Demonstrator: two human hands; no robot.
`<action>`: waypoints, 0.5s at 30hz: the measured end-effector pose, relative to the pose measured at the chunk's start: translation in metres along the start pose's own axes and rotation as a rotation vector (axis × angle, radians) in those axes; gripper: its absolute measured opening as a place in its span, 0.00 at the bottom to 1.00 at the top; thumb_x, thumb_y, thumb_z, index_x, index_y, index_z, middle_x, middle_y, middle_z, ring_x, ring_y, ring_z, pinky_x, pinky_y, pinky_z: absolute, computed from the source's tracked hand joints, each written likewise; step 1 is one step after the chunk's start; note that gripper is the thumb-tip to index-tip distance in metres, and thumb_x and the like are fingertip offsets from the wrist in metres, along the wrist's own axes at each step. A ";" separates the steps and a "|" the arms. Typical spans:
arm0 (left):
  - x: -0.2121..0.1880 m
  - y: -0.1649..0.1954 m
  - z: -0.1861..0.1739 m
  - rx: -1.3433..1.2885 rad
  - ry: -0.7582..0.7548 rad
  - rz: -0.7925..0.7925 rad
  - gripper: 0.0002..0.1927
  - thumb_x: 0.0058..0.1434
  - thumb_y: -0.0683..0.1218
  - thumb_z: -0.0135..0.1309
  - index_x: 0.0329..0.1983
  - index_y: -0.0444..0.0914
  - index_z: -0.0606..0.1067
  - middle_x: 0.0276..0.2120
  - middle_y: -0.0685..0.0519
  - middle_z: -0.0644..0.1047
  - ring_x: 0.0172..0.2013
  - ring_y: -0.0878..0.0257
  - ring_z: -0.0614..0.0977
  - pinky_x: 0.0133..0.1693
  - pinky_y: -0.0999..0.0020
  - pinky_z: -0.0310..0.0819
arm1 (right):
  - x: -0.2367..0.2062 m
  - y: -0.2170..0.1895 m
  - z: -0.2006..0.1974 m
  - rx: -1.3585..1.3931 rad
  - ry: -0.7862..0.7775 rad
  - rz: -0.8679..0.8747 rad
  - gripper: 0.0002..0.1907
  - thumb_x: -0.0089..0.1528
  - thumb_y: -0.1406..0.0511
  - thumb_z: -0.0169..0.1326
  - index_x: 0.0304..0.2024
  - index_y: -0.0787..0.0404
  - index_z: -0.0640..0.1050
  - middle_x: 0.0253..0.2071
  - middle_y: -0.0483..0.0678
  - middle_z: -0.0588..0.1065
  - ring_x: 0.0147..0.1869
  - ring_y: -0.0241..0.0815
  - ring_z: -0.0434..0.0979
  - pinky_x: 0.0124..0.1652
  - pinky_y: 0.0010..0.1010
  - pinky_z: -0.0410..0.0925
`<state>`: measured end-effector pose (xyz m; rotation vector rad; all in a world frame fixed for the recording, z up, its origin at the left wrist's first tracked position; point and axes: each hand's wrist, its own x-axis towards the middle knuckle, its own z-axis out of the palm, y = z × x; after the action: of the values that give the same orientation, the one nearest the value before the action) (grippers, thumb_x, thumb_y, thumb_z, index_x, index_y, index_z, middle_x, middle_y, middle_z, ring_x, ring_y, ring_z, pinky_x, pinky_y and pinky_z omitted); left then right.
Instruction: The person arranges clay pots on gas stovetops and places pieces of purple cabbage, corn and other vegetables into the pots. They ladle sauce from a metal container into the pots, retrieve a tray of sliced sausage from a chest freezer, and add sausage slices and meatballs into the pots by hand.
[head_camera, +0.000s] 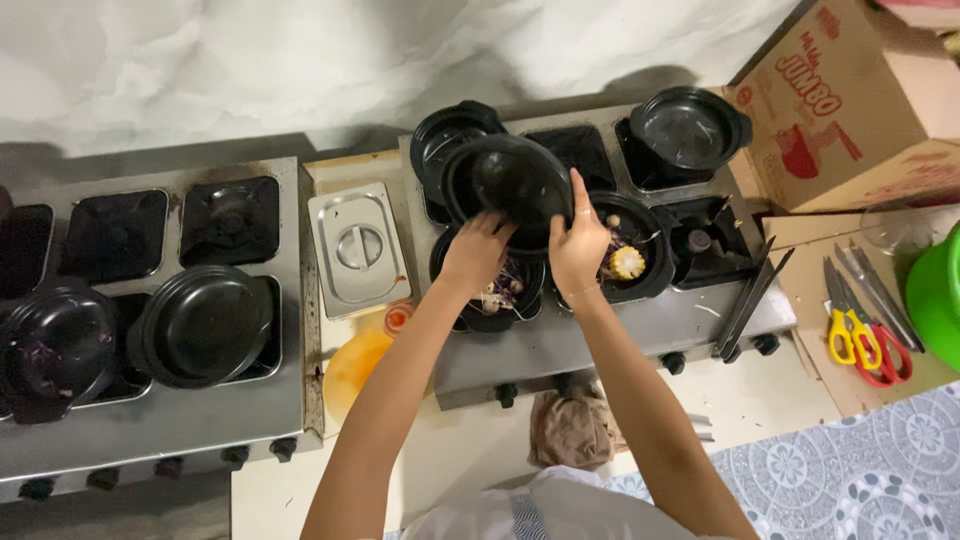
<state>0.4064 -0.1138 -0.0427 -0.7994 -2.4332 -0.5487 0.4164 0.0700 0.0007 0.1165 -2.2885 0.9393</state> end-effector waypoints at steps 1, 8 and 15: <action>0.001 0.003 0.001 -0.002 -0.130 -0.031 0.16 0.53 0.42 0.55 0.46 0.35 0.79 0.46 0.44 0.77 0.51 0.47 0.77 0.53 0.56 0.70 | -0.002 0.000 -0.003 0.013 -0.009 0.036 0.35 0.60 0.74 0.54 0.71 0.56 0.68 0.45 0.63 0.79 0.40 0.59 0.81 0.42 0.42 0.73; -0.072 0.036 -0.009 -0.114 -0.351 -0.130 0.10 0.57 0.39 0.53 0.41 0.38 0.79 0.44 0.48 0.80 0.48 0.47 0.79 0.48 0.52 0.74 | -0.007 0.010 -0.019 0.011 0.025 0.217 0.37 0.56 0.73 0.58 0.69 0.58 0.69 0.35 0.62 0.78 0.34 0.61 0.80 0.33 0.47 0.72; -0.099 0.044 -0.033 -0.124 -0.179 -0.497 0.10 0.56 0.43 0.60 0.39 0.33 0.77 0.35 0.41 0.78 0.38 0.41 0.81 0.42 0.49 0.74 | -0.011 0.018 -0.007 0.732 -0.155 0.805 0.21 0.57 0.73 0.52 0.55 0.67 0.75 0.43 0.51 0.75 0.37 0.52 0.81 0.21 0.44 0.75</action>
<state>0.5144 -0.1401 -0.0652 -0.2878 -2.7982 -0.8489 0.4232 0.0862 -0.0129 -0.4722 -1.9993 2.2116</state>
